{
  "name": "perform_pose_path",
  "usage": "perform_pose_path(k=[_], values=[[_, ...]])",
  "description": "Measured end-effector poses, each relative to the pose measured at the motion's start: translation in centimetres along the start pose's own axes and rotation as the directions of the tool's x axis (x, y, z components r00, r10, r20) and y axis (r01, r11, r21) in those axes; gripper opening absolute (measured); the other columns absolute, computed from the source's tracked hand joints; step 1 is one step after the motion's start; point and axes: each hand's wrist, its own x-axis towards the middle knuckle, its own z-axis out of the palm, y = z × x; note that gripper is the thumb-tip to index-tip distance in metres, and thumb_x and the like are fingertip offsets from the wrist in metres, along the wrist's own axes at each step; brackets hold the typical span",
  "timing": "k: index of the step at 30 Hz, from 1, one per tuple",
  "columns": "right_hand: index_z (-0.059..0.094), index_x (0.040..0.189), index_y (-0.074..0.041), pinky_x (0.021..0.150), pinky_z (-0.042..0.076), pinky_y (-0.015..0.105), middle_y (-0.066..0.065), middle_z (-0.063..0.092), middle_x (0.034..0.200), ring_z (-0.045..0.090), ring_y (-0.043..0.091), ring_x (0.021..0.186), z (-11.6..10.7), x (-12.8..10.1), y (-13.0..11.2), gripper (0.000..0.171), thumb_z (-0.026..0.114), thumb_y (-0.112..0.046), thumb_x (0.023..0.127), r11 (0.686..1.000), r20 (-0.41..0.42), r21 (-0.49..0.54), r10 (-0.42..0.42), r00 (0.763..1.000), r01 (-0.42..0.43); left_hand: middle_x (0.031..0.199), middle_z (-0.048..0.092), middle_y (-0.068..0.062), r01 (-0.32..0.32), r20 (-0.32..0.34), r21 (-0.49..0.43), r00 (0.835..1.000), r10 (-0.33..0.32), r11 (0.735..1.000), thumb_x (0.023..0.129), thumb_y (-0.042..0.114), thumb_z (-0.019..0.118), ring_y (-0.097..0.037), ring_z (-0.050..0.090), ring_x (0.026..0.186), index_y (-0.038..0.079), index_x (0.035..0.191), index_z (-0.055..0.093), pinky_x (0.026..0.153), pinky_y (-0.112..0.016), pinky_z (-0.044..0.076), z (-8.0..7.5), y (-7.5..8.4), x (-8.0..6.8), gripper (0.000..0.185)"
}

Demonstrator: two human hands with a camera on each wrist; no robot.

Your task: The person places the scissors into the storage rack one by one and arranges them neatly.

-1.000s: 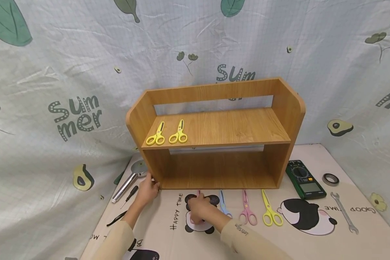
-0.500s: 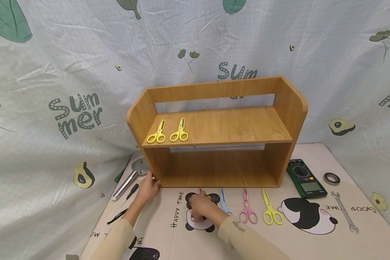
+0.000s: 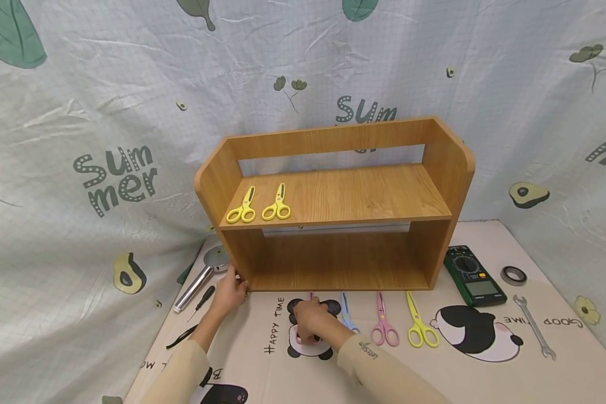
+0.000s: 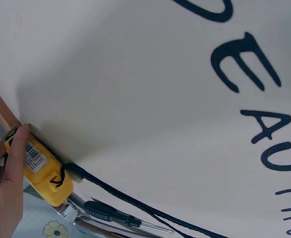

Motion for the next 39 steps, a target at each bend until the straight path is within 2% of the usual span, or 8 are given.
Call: perform_pose_path(k=[8, 16, 24, 30, 39], values=[[0.057, 0.071, -0.013, 0.048, 0.055, 0.031, 0.017, 0.053, 0.098, 0.052, 0.032, 0.084, 0.0, -0.2, 0.0, 0.037, 0.086, 0.008, 0.065, 1.0, -0.014, -0.01, -0.01, 1.0, 0.01, 0.128, 0.063, -0.038, -0.002, -0.007, 0.004, 1.0, 0.002, 1.0, 0.094, -0.012, 0.06, -0.05, 0.069, 0.112, -0.01, 0.135, 0.043, 0.091, -0.051, 0.063, -0.1, -0.1, 0.0, 0.045], [0.056, 0.069, -0.013, 0.046, 0.05, 0.029, 0.017, 0.054, 0.097, 0.052, 0.031, 0.081, 0.2, -0.5, 0.2, 0.037, 0.085, 0.009, 0.064, 0.999, -0.029, -0.023, -0.042, 0.999, 0.041, 0.129, 0.062, -0.038, 0.006, -0.004, 0.002, 1.0, -0.006, 1.0, 0.094, -0.012, 0.06, -0.049, 0.07, 0.111, -0.009, 0.138, 0.042, 0.091, -0.052, 0.062, 0.0, 0.0, -0.2, 0.048], [0.056, 0.07, -0.015, 0.047, 0.047, 0.028, 0.014, 0.053, 0.094, 0.052, 0.028, 0.078, -0.2, -0.4, 0.1, 0.036, 0.086, 0.004, 0.065, 0.996, 0.004, -0.078, -0.034, 0.999, 0.034, 0.129, 0.062, -0.038, -0.001, 0.003, 0.006, 1.0, 0.001, 1.0, 0.094, -0.012, 0.059, -0.049, 0.07, 0.111, -0.009, 0.138, 0.042, 0.091, -0.052, 0.062, -0.1, 0.2, -0.1, 0.047], [0.055, 0.067, -0.015, 0.042, 0.044, 0.025, 0.014, 0.053, 0.094, 0.052, 0.027, 0.076, -0.7, -1.1, -0.1, 0.034, 0.084, 0.003, 0.067, 0.995, 0.001, -0.057, -0.081, 0.997, 0.081, 0.132, 0.061, -0.039, 0.003, 0.012, 0.005, 1.0, -0.003, 1.0, 0.095, -0.012, 0.059, -0.05, 0.069, 0.113, -0.01, 0.14, 0.04, 0.091, -0.051, 0.063, -0.1, 0.3, 0.0, 0.05], [0.053, 0.072, -0.015, 0.041, 0.045, 0.023, 0.015, 0.051, 0.1, 0.053, 0.028, 0.072, -2.4, -2.9, -1.1, 0.037, 0.075, 0.013, 0.065, 0.989, 0.027, 0.022, -0.148, 0.989, 0.148, 0.129, 0.063, -0.038, 0.021, 0.006, 0.003, 1.0, -0.021, 1.0, 0.094, -0.011, 0.06, -0.049, 0.07, 0.111, -0.009, 0.136, 0.043, 0.089, -0.051, 0.063, -0.1, 0.3, 0.0, 0.045]])
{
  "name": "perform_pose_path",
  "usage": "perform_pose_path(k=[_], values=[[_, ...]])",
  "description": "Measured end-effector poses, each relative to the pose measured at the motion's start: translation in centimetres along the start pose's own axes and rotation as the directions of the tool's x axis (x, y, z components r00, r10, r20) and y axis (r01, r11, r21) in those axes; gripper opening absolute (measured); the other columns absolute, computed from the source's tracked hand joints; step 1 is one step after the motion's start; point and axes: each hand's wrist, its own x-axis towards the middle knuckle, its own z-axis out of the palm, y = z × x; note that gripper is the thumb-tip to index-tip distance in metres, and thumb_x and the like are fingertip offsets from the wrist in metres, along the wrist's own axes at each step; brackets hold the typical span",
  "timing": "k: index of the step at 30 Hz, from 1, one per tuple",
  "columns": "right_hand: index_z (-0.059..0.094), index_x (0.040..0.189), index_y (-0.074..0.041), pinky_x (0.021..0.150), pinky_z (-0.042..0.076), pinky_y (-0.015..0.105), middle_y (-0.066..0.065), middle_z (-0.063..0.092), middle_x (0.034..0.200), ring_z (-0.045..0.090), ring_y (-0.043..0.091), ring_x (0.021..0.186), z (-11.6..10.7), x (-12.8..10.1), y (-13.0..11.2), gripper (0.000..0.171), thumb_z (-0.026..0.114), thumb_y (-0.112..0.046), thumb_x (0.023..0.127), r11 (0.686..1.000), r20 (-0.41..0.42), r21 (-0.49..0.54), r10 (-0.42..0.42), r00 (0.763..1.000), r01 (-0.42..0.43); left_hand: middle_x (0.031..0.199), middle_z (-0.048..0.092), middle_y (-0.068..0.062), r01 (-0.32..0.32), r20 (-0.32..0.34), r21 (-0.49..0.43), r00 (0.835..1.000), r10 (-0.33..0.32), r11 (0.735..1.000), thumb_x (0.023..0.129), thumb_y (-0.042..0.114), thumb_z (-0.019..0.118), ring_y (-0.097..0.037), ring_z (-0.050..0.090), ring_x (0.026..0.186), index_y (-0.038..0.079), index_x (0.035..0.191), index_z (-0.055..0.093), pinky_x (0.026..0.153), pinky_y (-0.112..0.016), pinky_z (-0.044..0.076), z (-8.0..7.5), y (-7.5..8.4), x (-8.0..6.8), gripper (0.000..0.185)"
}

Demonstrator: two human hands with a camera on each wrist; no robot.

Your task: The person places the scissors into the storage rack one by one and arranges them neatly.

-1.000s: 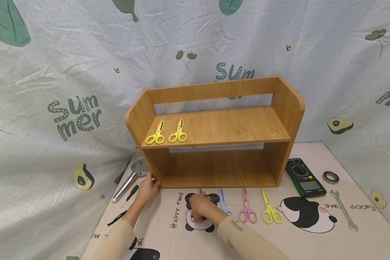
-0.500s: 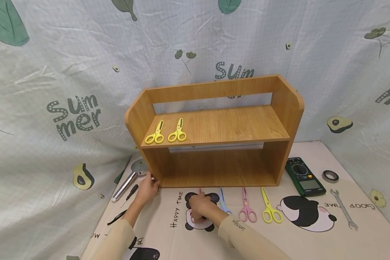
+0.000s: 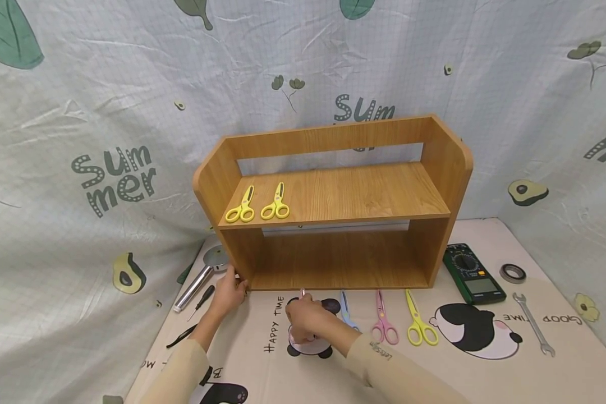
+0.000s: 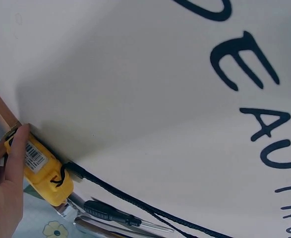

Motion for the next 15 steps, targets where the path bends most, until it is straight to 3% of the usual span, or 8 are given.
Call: perform_pose_path(k=[9, 15], values=[[0.058, 0.081, -0.014, 0.043, 0.042, 0.019, 0.015, 0.052, 0.105, 0.053, 0.015, 0.056, -2.6, -2.5, -1.4, 0.031, 0.08, 0.007, 0.072, 0.995, 0.033, 0.027, -0.095, 0.995, 0.094, 0.132, 0.061, -0.037, 0.034, 0.017, 0.006, 0.999, -0.034, 0.999, 0.096, -0.009, 0.059, -0.049, 0.068, 0.116, -0.009, 0.137, 0.043, 0.092, -0.051, 0.062, -0.1, 0.1, 0.0, 0.044], [0.062, 0.086, -0.013, 0.048, 0.046, 0.021, 0.01, 0.05, 0.097, 0.053, 0.018, 0.078, -4.9, -3.8, -2.3, 0.03, 0.083, 0.003, 0.072, 0.985, 0.018, 0.062, -0.16, 0.987, 0.159, 0.129, 0.062, -0.038, 0.024, 0.013, 0.01, 1.0, -0.024, 1.0, 0.095, -0.01, 0.06, -0.049, 0.068, 0.115, -0.01, 0.133, 0.044, 0.092, -0.052, 0.062, -0.2, 0.2, 0.0, 0.041]])
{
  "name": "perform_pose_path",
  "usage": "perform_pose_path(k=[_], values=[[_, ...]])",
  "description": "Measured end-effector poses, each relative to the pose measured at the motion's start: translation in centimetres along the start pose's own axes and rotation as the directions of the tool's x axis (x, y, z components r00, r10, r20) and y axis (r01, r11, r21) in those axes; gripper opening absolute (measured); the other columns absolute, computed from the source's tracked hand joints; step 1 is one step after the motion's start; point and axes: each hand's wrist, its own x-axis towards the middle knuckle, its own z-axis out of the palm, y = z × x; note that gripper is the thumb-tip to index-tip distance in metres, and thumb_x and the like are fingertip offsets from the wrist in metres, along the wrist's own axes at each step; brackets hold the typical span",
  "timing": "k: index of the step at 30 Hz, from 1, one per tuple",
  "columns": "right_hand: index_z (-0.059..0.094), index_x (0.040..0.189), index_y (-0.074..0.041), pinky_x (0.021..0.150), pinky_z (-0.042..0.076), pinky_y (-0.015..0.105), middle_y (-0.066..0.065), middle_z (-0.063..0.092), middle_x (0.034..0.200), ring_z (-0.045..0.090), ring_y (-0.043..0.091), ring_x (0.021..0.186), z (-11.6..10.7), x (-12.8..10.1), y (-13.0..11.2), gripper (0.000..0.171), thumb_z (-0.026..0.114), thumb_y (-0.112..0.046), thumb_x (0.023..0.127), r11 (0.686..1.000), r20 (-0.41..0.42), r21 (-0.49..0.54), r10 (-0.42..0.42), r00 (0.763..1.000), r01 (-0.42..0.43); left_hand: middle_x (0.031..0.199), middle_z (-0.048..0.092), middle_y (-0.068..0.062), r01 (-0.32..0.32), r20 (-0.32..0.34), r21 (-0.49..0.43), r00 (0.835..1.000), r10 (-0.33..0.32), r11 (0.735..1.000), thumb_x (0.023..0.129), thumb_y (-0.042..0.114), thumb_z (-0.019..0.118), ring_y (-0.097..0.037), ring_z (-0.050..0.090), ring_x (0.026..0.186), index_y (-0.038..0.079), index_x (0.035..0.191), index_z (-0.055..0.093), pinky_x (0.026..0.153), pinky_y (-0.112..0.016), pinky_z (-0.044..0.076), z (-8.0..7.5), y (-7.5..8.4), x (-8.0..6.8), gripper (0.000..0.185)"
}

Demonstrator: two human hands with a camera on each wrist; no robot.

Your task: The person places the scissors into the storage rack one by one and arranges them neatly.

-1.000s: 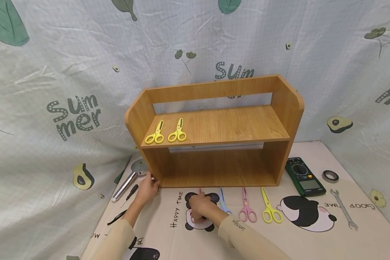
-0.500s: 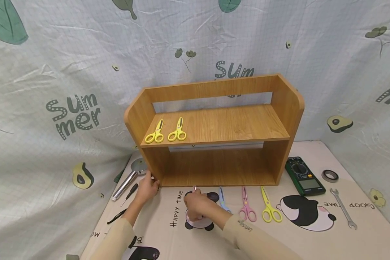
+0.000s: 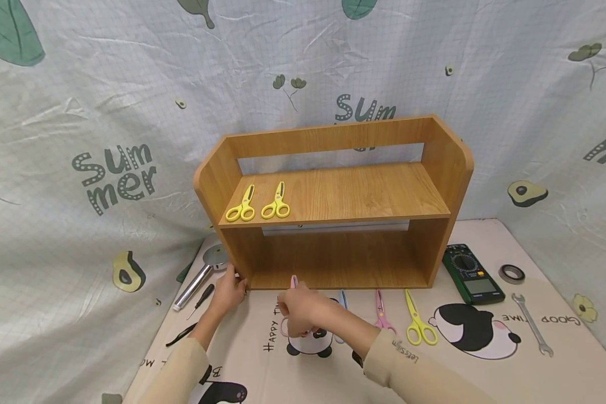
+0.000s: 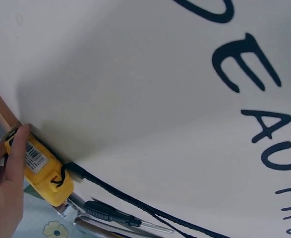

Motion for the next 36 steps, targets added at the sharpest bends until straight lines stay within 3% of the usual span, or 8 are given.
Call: perform_pose_path(k=[7, 16, 25, 30, 36], values=[[0.062, 0.086, -0.018, 0.053, 0.048, 0.025, 0.006, 0.053, 0.089, 0.049, 0.019, 0.089, -2.4, -1.4, -1.8, 0.031, 0.088, -0.006, 0.075, 0.997, -0.002, -0.071, -0.036, 0.999, 0.036, 0.128, 0.063, -0.037, -0.008, -0.012, -0.003, 1.0, 0.008, 1.0, 0.096, -0.009, 0.06, -0.049, 0.069, 0.113, -0.008, 0.129, 0.046, 0.091, -0.052, 0.062, -0.1, -0.2, -0.1, 0.036], [0.063, 0.091, -0.021, 0.059, 0.054, 0.028, 0.01, 0.053, 0.102, 0.054, 0.023, 0.091, -5.9, -3.2, -3.9, 0.034, 0.088, -0.005, 0.075, 0.992, 0.02, -0.127, 0.015, 1.0, -0.013, 0.127, 0.064, -0.038, -0.021, -0.011, -0.01, 1.0, 0.021, 1.0, 0.095, -0.01, 0.06, -0.049, 0.07, 0.11, -0.008, 0.134, 0.042, 0.089, -0.052, 0.063, -0.3, 0.0, -0.1, 0.042], [0.064, 0.091, -0.02, 0.059, 0.049, 0.027, 0.007, 0.056, 0.095, 0.053, 0.021, 0.091, -10.8, -4.1, -5.6, 0.024, 0.081, -0.008, 0.08, 0.978, -0.004, -0.208, -0.009, 1.0, 0.008, 0.128, 0.063, -0.04, -0.029, -0.024, -0.013, 0.999, 0.028, 1.0, 0.094, -0.011, 0.06, -0.05, 0.07, 0.111, -0.008, 0.14, 0.04, 0.092, -0.054, 0.061, -0.1, -0.3, 0.1, 0.051], [0.062, 0.098, -0.016, 0.056, 0.047, 0.022, 0.007, 0.059, 0.089, 0.057, 0.018, 0.077, -13.6, -3.5, -6.0, 0.026, 0.077, -0.004, 0.08, 0.978, 0.02, -0.207, -0.012, 1.0, 0.016, 0.13, 0.062, -0.04, -0.029, -0.02, -0.026, 0.999, 0.029, 0.999, 0.093, -0.011, 0.06, -0.051, 0.07, 0.111, -0.007, 0.143, 0.038, 0.093, -0.054, 0.061, 0.0, -0.5, 0.1, 0.055], [0.061, 0.111, -0.009, 0.053, 0.052, 0.02, 0.011, 0.058, 0.094, 0.058, 0.015, 0.064, -16.9, -2.0, -6.7, 0.032, 0.072, 0.001, 0.082, 0.99, 0.005, -0.133, 0.046, 0.999, -0.045, 0.13, 0.062, -0.039, -0.028, -0.015, -0.038, 1.0, 0.027, 0.999, 0.094, -0.011, 0.059, -0.05, 0.069, 0.113, -0.006, 0.144, 0.037, 0.097, -0.055, 0.06, 0.0, -0.7, 0.1, 0.054]])
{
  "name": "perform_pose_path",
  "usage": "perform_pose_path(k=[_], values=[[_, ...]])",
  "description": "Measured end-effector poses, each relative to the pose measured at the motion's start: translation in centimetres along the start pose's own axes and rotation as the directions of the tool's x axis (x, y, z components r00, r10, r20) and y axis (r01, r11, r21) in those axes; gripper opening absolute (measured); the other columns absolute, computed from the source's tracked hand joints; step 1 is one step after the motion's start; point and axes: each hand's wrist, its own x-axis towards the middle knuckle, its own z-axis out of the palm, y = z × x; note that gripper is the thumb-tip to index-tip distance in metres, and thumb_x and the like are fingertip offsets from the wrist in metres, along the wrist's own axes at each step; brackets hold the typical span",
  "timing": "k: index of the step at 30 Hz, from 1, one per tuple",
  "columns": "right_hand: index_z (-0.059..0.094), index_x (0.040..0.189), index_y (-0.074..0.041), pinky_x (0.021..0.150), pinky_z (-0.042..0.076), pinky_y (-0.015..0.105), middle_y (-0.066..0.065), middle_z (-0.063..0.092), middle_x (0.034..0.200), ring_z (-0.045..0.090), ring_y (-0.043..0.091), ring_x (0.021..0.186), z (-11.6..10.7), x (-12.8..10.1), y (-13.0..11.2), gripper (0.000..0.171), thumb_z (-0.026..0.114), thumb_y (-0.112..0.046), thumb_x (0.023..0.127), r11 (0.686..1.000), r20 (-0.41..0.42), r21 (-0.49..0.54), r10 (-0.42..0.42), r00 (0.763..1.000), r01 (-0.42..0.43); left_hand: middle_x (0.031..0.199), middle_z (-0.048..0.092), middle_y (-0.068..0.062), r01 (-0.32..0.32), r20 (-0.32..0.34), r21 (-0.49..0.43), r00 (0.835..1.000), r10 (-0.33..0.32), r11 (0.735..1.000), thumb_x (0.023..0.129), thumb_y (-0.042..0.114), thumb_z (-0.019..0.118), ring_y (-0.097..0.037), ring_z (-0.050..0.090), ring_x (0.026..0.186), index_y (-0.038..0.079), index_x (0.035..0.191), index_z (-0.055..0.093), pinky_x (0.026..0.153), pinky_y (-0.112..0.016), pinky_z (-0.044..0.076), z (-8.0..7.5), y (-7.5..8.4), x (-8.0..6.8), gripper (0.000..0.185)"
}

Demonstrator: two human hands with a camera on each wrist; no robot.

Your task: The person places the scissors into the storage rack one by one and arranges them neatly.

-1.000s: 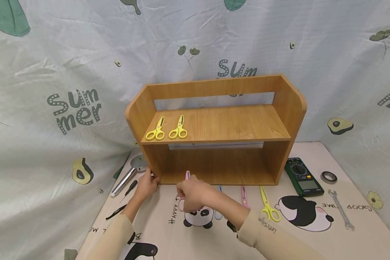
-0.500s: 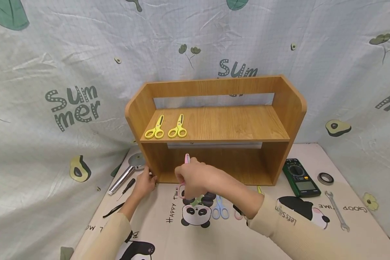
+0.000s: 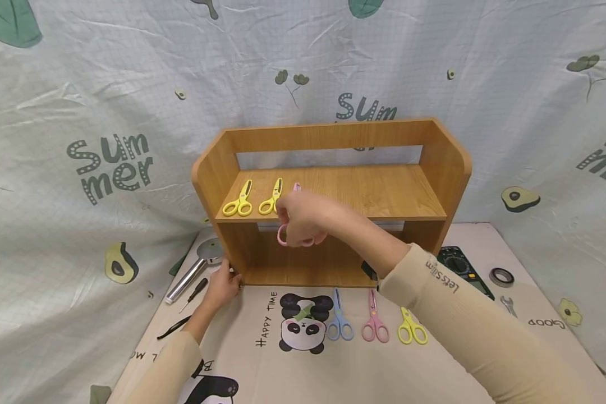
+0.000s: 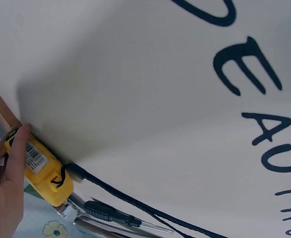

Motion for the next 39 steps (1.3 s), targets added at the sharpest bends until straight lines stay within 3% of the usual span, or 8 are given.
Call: perform_pose_path(k=[3, 6, 9, 11, 13, 19, 25, 39], values=[[0.061, 0.112, -0.008, 0.055, 0.056, 0.022, 0.01, 0.058, 0.094, 0.058, 0.014, 0.063, -1.4, 1.0, 0.0, 0.029, 0.072, -0.006, 0.085, 0.999, -0.033, -0.023, 0.025, 0.999, -0.025, 0.131, 0.061, -0.04, 0.007, 0.013, -0.002, 1.0, -0.007, 1.0, 0.095, -0.011, 0.058, -0.051, 0.068, 0.115, -0.007, 0.142, 0.039, 0.098, -0.055, 0.059, 0.0, -0.1, 0.0, 0.051], [0.063, 0.108, -0.008, 0.061, 0.062, 0.028, 0.013, 0.058, 0.119, 0.063, 0.016, 0.071, -2.6, 2.0, 0.3, 0.027, 0.073, -0.009, 0.083, 0.997, -0.061, -0.047, 0.058, 0.996, -0.06, 0.131, 0.061, -0.04, 0.011, 0.02, 0.002, 1.0, -0.012, 1.0, 0.095, -0.011, 0.058, -0.051, 0.068, 0.115, -0.007, 0.139, 0.04, 0.097, -0.055, 0.059, 0.1, -0.2, 0.0, 0.048], [0.064, 0.106, -0.009, 0.068, 0.066, 0.034, 0.013, 0.054, 0.128, 0.061, 0.019, 0.079, -3.6, 3.1, 0.6, 0.026, 0.073, -0.007, 0.082, 0.994, -0.071, -0.046, 0.098, 0.993, -0.101, 0.13, 0.062, -0.04, 0.018, 0.022, 0.004, 1.0, -0.018, 1.0, 0.095, -0.01, 0.059, -0.05, 0.068, 0.114, -0.007, 0.138, 0.041, 0.097, -0.055, 0.059, 0.1, -0.2, 0.1, 0.047], [0.064, 0.108, -0.01, 0.07, 0.066, 0.034, 0.011, 0.056, 0.121, 0.057, 0.019, 0.08, -4.1, 3.9, 0.6, 0.028, 0.072, -0.004, 0.082, 0.991, -0.07, -0.048, 0.121, 0.99, -0.124, 0.131, 0.062, -0.039, 0.028, 0.021, 0.014, 0.999, -0.029, 0.999, 0.095, -0.009, 0.059, -0.049, 0.068, 0.115, -0.007, 0.137, 0.042, 0.097, -0.055, 0.059, 0.1, -0.2, 0.1, 0.045], [0.064, 0.108, -0.01, 0.07, 0.065, 0.034, 0.008, 0.056, 0.103, 0.053, 0.017, 0.078, -4.3, 4.6, 0.7, 0.028, 0.071, -0.003, 0.082, 0.989, -0.067, -0.04, 0.137, 0.988, -0.14, 0.131, 0.062, -0.039, 0.028, 0.019, 0.019, 0.999, -0.029, 0.999, 0.096, -0.009, 0.059, -0.049, 0.068, 0.115, -0.007, 0.138, 0.042, 0.097, -0.055, 0.059, 0.0, -0.2, 0.1, 0.046], [0.062, 0.101, -0.01, 0.07, 0.064, 0.035, 0.004, 0.058, 0.095, 0.057, 0.019, 0.078, -4.4, 6.5, 1.6, 0.02, 0.075, -0.009, 0.085, 0.986, -0.064, -0.017, 0.167, 0.984, -0.168, 0.131, 0.061, -0.039, 0.012, 0.015, 0.008, 1.0, -0.012, 1.0, 0.095, -0.009, 0.058, -0.05, 0.069, 0.114, -0.008, 0.14, 0.04, 0.097, -0.055, 0.059, 0.0, -0.2, 0.0, 0.048], [0.06, 0.097, -0.008, 0.07, 0.062, 0.034, 0.002, 0.062, 0.074, 0.058, 0.017, 0.07, -4.3, 8.3, 3.3, 0.018, 0.074, -0.015, 0.089, 0.978, -0.01, -0.024, 0.207, 0.978, -0.207, 0.13, 0.062, -0.039, -0.007, 0.009, 0.011, 1.0, 0.007, 1.0, 0.095, -0.009, 0.059, -0.05, 0.069, 0.113, -0.009, 0.136, 0.042, 0.095, -0.054, 0.061, 0.0, -0.2, 0.2, 0.045], [0.061, 0.105, -0.007, 0.066, 0.057, 0.029, 0.004, 0.057, 0.077, 0.056, 0.016, 0.071, -3.5, 10.0, 4.5, 0.02, 0.068, -0.004, 0.087, 0.961, 0.065, 0.016, 0.276, 0.959, -0.278, 0.129, 0.062, -0.039, -0.005, 0.017, 0.015, 1.0, 0.005, 1.0, 0.095, -0.009, 0.06, -0.049, 0.07, 0.111, -0.009, 0.141, 0.039, 0.092, -0.053, 0.062, -0.2, -0.1, 0.2, 0.05]])
